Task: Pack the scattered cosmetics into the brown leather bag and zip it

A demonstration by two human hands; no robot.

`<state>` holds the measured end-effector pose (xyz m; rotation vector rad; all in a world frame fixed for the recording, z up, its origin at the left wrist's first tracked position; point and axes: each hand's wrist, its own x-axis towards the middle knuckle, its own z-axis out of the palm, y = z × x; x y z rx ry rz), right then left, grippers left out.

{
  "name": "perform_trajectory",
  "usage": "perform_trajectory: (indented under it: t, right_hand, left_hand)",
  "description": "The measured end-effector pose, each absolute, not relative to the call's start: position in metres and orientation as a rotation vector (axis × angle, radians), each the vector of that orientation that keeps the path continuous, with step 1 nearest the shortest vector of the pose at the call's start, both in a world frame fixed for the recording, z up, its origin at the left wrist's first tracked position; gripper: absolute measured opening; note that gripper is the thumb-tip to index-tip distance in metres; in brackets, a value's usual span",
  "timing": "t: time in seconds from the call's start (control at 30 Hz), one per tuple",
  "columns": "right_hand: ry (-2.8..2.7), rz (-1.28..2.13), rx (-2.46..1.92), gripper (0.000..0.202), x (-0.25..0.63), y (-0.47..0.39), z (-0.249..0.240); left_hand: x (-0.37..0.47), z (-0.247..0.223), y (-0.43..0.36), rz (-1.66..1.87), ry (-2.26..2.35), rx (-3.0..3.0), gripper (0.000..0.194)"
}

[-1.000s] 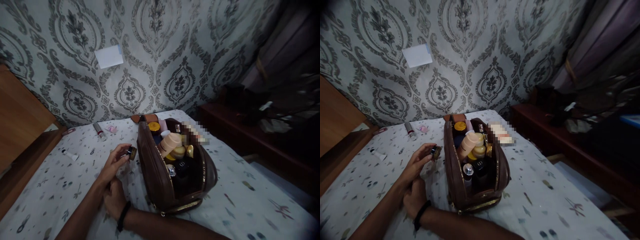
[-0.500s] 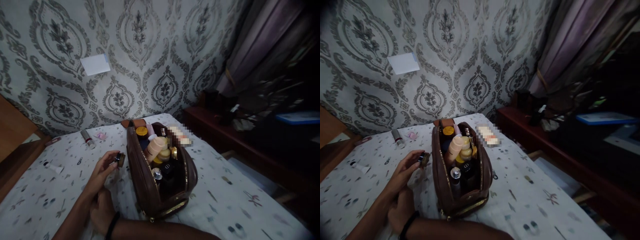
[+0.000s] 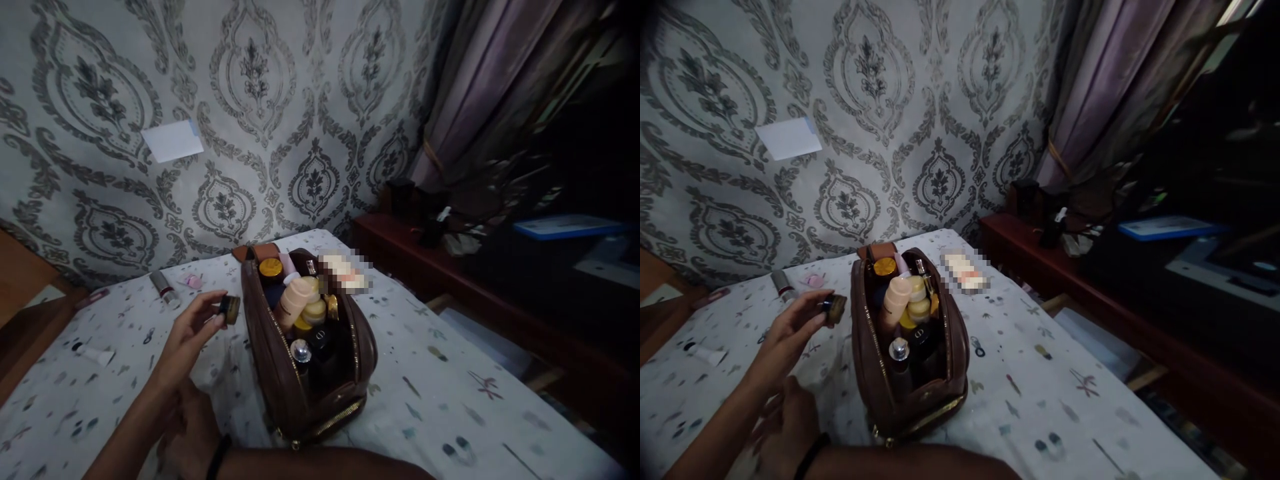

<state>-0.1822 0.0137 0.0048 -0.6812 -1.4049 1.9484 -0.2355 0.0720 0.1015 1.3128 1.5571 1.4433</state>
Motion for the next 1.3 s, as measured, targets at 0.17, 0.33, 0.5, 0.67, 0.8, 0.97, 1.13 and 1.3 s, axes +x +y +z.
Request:
perform_trajectory:
  t: [0.17, 0.33, 0.5, 0.67, 0.8, 0.97, 1.13, 1.3]
  right_hand:
    - [-1.267, 2.118, -0.748, 0.024, -0.19, 0.01, -0.002]
    - [-1.172, 2.152, -0.745, 0.019, -0.197, 0.008, -0.009]
    - [-1.12, 2.139, -0.807, 0.02, -0.202, 0.005, -0.011]
    - [-1.136, 2.145, -0.785, 0.025, -0.203, 0.006, -0.013]
    - [-1.164, 2.154, -0.735, 0.023, -0.202, 0.008, -0.015]
    - [-1.24, 2.149, -0.77, 0.02, -0.201, 0.011, -0.011]
    - [-1.303, 2.13, -0.74, 0.021, -0.199, 0.012, -0.009]
    - [-1.38, 2.119, -0.644, 0.026, -0.203, 0.012, -0.028]
  left_hand:
    - [-0.228, 0.139, 0.09, 1.533, 1.466, 1.477, 0.041]
    - [-0.216, 0.168, 0.11, 1.513, 1.417, 1.642, 0.038]
    - [-0.201, 0.186, 0.13, 1.256, 1.379, 1.913, 0.034]
    - [-0.19, 0.2, 0.142, 0.719, 1.612, 2.128, 0.034]
    - [-0.179, 0.207, 0.148, 0.283, 1.8, 2.274, 0.033]
    - [-0.167, 0.204, 0.159, -0.178, 1.84, 2.442, 0.026]
    - [-0.163, 0.194, 0.164, -0.231, 1.836, 2.498, 0.024]
    - [-0.158, 0.187, 0.162, -0.249, 1.879, 2.492, 0.027]
